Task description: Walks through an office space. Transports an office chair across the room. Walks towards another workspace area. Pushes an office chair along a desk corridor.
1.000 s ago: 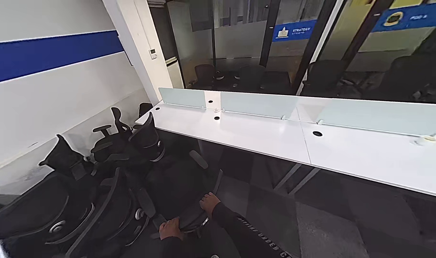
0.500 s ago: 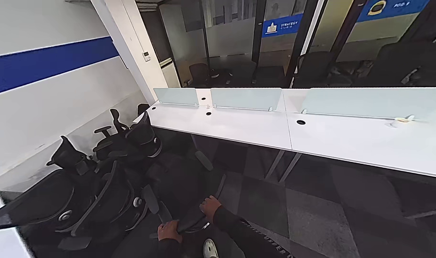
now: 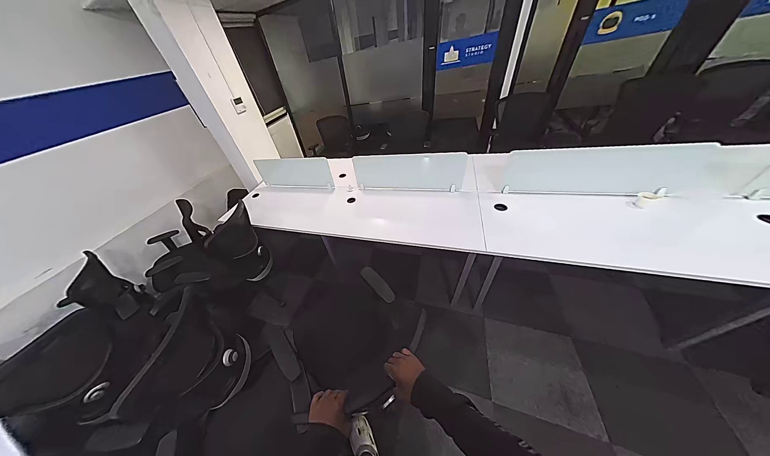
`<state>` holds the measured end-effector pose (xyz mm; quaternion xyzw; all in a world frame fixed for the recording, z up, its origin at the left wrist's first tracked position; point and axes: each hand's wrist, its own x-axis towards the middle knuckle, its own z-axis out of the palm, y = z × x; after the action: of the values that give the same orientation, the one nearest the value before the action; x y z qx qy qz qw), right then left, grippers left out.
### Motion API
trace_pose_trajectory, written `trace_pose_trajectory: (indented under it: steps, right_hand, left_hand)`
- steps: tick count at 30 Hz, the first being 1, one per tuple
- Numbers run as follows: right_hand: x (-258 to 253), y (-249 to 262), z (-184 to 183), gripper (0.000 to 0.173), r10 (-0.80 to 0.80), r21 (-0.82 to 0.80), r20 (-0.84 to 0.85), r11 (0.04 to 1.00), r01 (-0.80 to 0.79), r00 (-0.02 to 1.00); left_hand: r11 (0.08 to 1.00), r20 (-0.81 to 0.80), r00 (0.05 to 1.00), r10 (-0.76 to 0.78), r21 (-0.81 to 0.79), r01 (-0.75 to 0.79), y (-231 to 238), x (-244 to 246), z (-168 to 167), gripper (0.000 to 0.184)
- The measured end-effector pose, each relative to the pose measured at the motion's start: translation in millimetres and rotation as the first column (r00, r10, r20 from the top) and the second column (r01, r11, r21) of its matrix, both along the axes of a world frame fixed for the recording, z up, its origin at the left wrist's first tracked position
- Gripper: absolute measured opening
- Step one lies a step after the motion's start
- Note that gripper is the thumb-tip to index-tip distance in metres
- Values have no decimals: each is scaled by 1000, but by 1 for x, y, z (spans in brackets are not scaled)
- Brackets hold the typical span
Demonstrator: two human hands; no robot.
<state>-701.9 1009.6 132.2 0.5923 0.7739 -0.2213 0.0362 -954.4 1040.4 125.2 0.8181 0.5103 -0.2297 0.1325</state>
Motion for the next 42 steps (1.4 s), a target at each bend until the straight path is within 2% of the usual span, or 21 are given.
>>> trace_pose_trajectory:
  steps: [5, 7, 11, 16, 19, 22, 24, 30, 32, 35, 39, 42]
  right_hand:
    - [17, -46, -4, 38, -36, 9, 13, 999, 35, 999]
    - [18, -70, -4, 36, -53, 3, 3, 999, 53, 999]
    - [17, -125, -8, 37, -116, 21, -47, 993, 117, 992]
    - [18, -194, -15, 26, -155, 177, -96, 969, 170, 983]
    - [16, -229, -23, 8, -165, 407, -155, 888, 216, 974]
    - [11, -253, -17, 3, -219, 445, -192, 849, 284, 957]
    - [7, -268, -12, 3, -282, 411, -220, 841, 351, 934]
    - [1, -315, -15, 2, -413, 419, -197, 785, 457, 889]
    - [-5, -328, -13, 2, -463, 393, -209, 767, 508, 861]
    - [-14, -343, -8, 2, -544, 401, -216, 708, 582, 811]
    - [-29, -352, -5, 4, -660, 390, -205, 623, 678, 723]
    - [-40, -358, -14, 5, -715, 455, -176, 550, 700, 676]
  left_hand:
    - [991, 111, 985, -136, 26, 134, -29, 6, -4, 58]
    - [978, 210, 956, -204, 80, 191, -45, 0, -7, 52]
    - [951, 287, 907, -308, 61, 304, -71, -5, -7, 49]
    - [875, 389, 791, -472, 99, 474, -95, -5, -8, 39]
    - [825, 453, 718, -528, 72, 561, -104, -1, -2, 33]
    - [781, 491, 654, -576, 93, 618, -109, 4, 0, 28]
    - [729, 523, 565, -639, 177, 661, -110, 9, -6, 24]
    - [526, 514, 379, -769, 172, 833, -112, 34, -8, 23]
    - [478, 512, 297, -806, 267, 837, -115, 41, -16, 21]
    - [429, 506, 227, -832, 329, 841, -112, 55, -21, 20]
    - [279, 459, 68, -886, 410, 868, -99, 78, -25, 19]
    - [201, 461, -32, -887, 447, 871, -90, 96, -30, 17]
